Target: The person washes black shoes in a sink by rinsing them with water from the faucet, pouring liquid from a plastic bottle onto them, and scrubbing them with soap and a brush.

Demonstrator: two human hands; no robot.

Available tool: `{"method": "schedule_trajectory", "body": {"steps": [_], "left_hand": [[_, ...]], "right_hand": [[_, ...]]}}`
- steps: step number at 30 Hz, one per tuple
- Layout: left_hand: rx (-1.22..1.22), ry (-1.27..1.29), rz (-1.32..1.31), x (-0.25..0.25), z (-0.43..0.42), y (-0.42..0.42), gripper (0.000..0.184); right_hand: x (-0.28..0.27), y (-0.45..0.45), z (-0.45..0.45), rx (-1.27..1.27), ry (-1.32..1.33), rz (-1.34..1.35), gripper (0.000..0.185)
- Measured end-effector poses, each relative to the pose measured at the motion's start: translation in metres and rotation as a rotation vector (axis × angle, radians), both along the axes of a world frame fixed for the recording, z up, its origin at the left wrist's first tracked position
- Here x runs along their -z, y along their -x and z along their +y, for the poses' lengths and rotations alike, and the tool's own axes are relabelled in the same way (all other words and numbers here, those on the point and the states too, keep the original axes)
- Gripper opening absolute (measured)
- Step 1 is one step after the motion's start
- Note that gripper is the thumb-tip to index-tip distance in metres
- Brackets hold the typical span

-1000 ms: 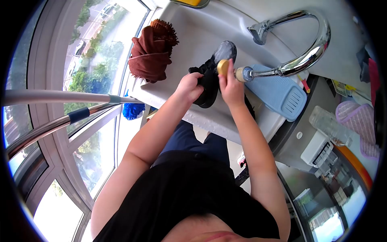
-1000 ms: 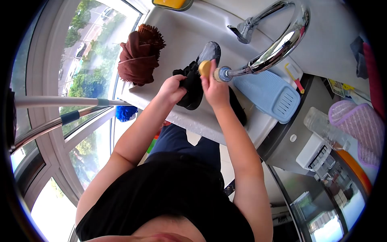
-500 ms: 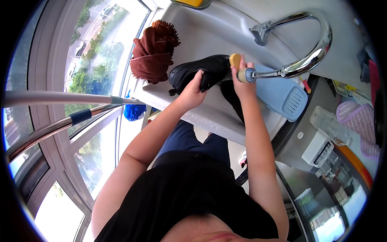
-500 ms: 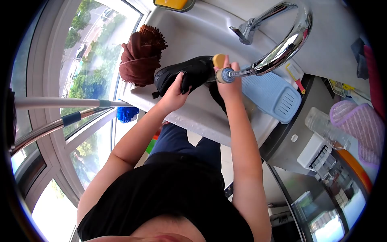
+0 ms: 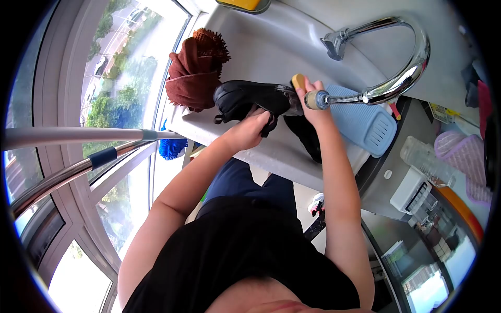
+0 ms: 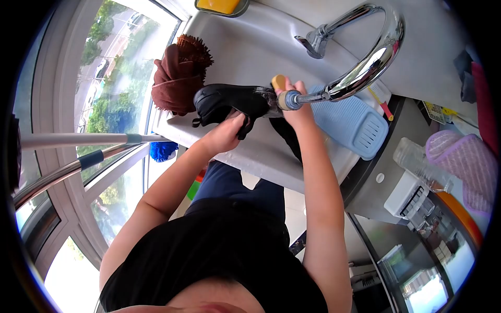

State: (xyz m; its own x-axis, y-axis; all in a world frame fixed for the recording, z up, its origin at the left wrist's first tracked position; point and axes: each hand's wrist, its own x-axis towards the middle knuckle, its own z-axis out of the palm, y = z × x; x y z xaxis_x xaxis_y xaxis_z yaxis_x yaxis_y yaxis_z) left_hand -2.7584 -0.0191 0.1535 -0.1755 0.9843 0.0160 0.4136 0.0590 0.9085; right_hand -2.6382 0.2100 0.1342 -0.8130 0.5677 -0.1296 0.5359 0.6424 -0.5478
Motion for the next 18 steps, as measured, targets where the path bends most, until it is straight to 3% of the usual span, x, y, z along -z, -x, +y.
{"method": "schedule_trajectory", "body": {"steps": [1,3,5,6,7,9,10,11,13,15,16,17,18], "left_hand": [[0.000,-0.023,0.031,-0.002,0.001,0.001,0.037],[0.001,-0.037,0.053,-0.004,-0.001,0.000,0.037],[-0.044,0.036,-0.084,-0.008,-0.004,-0.001,0.037],[-0.073,-0.021,-0.069,-0.008,0.001,-0.003,0.038],[-0.072,-0.026,-0.063,-0.011,0.001,0.000,0.038],[-0.165,0.151,-0.283,-0.017,-0.003,0.000,0.032],[-0.244,0.102,-0.354,-0.014,-0.004,-0.004,0.029],[-0.242,0.106,-0.358,-0.012,-0.005,-0.008,0.029],[-0.210,0.117,-0.498,-0.006,-0.003,-0.009,0.030],[-0.220,0.132,-0.549,-0.006,0.000,-0.009,0.037],[-0.315,0.094,-0.619,-0.008,-0.001,-0.009,0.041],[-0.411,0.050,-0.684,-0.011,0.001,-0.008,0.044],[-0.456,0.073,-0.746,-0.011,0.002,-0.013,0.051]], "right_hand": [[-0.004,0.000,-0.016,-0.150,-0.023,0.134,0.050],[-0.013,0.004,-0.020,-0.140,0.012,0.243,0.049],[0.000,0.002,-0.002,0.178,0.013,0.069,0.049],[0.003,0.001,-0.007,0.191,-0.055,0.085,0.050],[0.005,-0.002,-0.019,0.100,-0.156,0.073,0.052],[-0.009,0.002,-0.045,0.002,-0.217,0.309,0.054],[-0.009,-0.001,-0.039,0.074,-0.243,0.290,0.056],[-0.003,0.002,-0.029,0.319,-0.065,0.172,0.059],[0.004,0.000,-0.029,0.351,-0.114,0.088,0.061],[-0.005,0.003,-0.055,0.002,-0.432,0.280,0.060],[-0.006,0.001,-0.048,0.085,-0.212,0.256,0.060],[-0.003,0.001,-0.036,0.090,-0.215,0.258,0.060],[0.001,0.003,-0.024,0.284,-0.137,0.193,0.059]]}}
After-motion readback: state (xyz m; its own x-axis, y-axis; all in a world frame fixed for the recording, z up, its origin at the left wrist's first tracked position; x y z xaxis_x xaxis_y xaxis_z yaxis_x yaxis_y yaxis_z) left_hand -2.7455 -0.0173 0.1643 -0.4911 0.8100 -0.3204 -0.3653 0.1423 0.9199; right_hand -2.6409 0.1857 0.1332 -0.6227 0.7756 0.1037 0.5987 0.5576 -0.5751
